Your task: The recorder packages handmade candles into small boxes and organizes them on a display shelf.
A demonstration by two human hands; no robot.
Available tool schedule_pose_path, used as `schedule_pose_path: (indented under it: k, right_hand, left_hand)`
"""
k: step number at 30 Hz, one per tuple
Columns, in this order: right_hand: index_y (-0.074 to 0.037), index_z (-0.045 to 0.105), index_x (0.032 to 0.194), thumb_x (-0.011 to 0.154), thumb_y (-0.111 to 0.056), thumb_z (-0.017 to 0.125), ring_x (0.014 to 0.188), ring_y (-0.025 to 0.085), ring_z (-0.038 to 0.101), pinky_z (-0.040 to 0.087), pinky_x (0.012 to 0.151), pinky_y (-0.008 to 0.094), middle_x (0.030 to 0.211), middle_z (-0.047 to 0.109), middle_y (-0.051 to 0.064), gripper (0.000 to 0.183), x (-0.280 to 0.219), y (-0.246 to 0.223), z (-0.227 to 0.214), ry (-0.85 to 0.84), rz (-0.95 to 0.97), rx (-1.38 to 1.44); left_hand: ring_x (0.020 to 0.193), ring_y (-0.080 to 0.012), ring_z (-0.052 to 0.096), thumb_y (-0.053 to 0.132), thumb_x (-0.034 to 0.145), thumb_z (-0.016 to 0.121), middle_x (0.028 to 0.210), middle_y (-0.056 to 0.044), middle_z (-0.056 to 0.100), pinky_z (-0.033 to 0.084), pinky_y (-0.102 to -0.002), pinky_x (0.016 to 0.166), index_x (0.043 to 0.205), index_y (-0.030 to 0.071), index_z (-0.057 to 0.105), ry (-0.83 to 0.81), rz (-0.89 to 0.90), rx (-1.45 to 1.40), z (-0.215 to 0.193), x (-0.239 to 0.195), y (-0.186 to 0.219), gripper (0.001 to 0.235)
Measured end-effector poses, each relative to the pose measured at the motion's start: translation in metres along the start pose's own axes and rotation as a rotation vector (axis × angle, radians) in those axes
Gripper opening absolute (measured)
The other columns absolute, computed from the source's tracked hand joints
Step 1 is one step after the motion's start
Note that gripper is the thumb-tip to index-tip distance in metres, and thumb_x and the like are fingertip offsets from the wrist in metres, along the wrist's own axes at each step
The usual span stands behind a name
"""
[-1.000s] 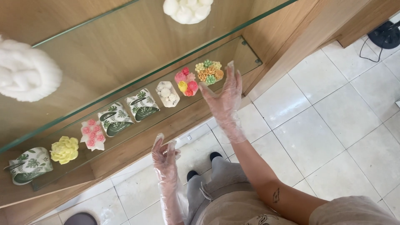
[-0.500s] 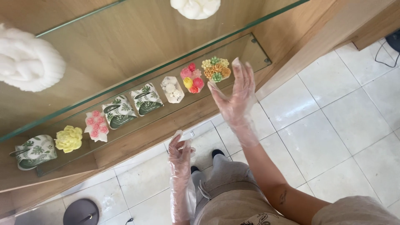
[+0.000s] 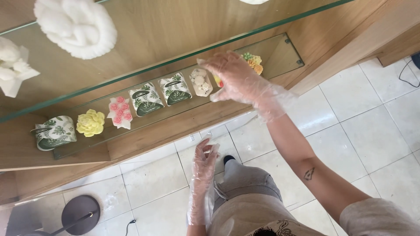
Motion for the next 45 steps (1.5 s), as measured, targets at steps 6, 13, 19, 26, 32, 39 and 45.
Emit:
schedule_pose_path:
  k: [6, 13, 19, 26, 32, 39, 45]
  right_hand:
    - [-0.013, 0.039, 0.154, 0.056, -0.044, 0.098, 0.139, 0.032, 0.046, 0.028, 0.122, 0.045, 0.149, 0.053, 0.012, 0.119, -0.001, 0.039, -0.007, -0.029, 0.050, -0.097]
    - [-0.019, 0.042, 0.153, 0.044, -0.038, 0.101, 0.130, 0.034, 0.049, 0.033, 0.112, 0.048, 0.146, 0.055, 0.009, 0.125, 0.008, 0.035, -0.007, -0.170, 0.075, -0.084]
    - [-0.021, 0.058, 0.137, 0.046, -0.039, 0.099, 0.121, 0.028, 0.058, 0.036, 0.111, 0.044, 0.129, 0.065, 0.006, 0.102, 0.013, 0.022, 0.002, -0.211, 0.004, -0.162]
    - [-0.020, 0.062, 0.126, 0.040, -0.046, 0.101, 0.123, 0.029, 0.057, 0.022, 0.118, 0.053, 0.119, 0.066, 0.007, 0.098, 0.012, 0.032, 0.018, -0.187, 0.016, -0.293]
    - [-0.020, 0.063, 0.128, 0.050, -0.048, 0.097, 0.123, 0.025, 0.059, 0.015, 0.125, 0.056, 0.116, 0.069, 0.005, 0.089, -0.001, 0.025, 0.017, -0.190, 0.024, -0.414]
    - [-0.022, 0.059, 0.141, 0.074, -0.047, 0.084, 0.125, 0.019, 0.060, 0.015, 0.124, 0.057, 0.120, 0.070, 0.001, 0.076, -0.025, 0.016, 0.023, -0.047, -0.142, -0.680]
    - [-0.027, 0.032, 0.156, 0.081, -0.056, 0.074, 0.134, 0.017, 0.049, 0.012, 0.122, 0.055, 0.143, 0.054, -0.002, 0.090, -0.051, -0.009, 0.024, -0.364, -0.141, -0.805]
  left_hand:
    - [0.091, -0.0184, 0.070, 0.033, 0.089, 0.073, 0.113, -0.013, 0.069, 0.061, -0.034, 0.078, 0.139, 0.009, 0.052, 0.019, -0.087, 0.016, -0.023, -0.010, -0.022, 0.059]
    - [0.094, -0.0186, 0.069, 0.032, 0.090, 0.073, 0.116, -0.014, 0.067, 0.061, -0.032, 0.081, 0.140, 0.009, 0.051, -0.078, -0.067, -0.065, -0.015, -0.004, -0.037, 0.059]
    - [0.089, -0.0191, 0.069, 0.031, 0.089, 0.071, 0.114, -0.013, 0.068, 0.062, -0.035, 0.076, 0.140, 0.009, 0.051, -0.191, -0.110, 0.047, 0.011, 0.008, -0.047, 0.059]
    - [0.094, -0.0195, 0.071, 0.030, 0.090, 0.074, 0.123, -0.014, 0.072, 0.059, -0.034, 0.086, 0.146, 0.008, 0.049, -0.258, -0.228, -0.249, 0.058, 0.034, 0.023, 0.065]
    - [0.123, -0.0256, 0.062, 0.036, 0.077, 0.083, 0.145, -0.015, 0.058, 0.050, -0.041, 0.103, 0.153, 0.007, 0.041, -0.313, -0.139, -0.695, 0.076, 0.071, 0.059, 0.092]
    - [0.139, -0.0334, 0.048, 0.051, 0.079, 0.080, 0.153, -0.024, 0.044, 0.043, -0.050, 0.116, 0.150, -0.003, 0.035, -0.392, -0.154, -0.850, 0.083, 0.081, 0.090, 0.100]
    - [0.131, -0.0286, 0.057, 0.045, 0.088, 0.075, 0.144, -0.020, 0.052, 0.050, -0.046, 0.113, 0.146, -0.001, 0.044, -0.472, -0.202, -0.978, 0.097, 0.092, 0.066, 0.080]
Point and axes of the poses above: each hand's wrist, its own x-axis towards the middle knuckle, its own z-axis out of the palm, y = z × x, the point moved 8 cm from there along x, towards the middle knuckle
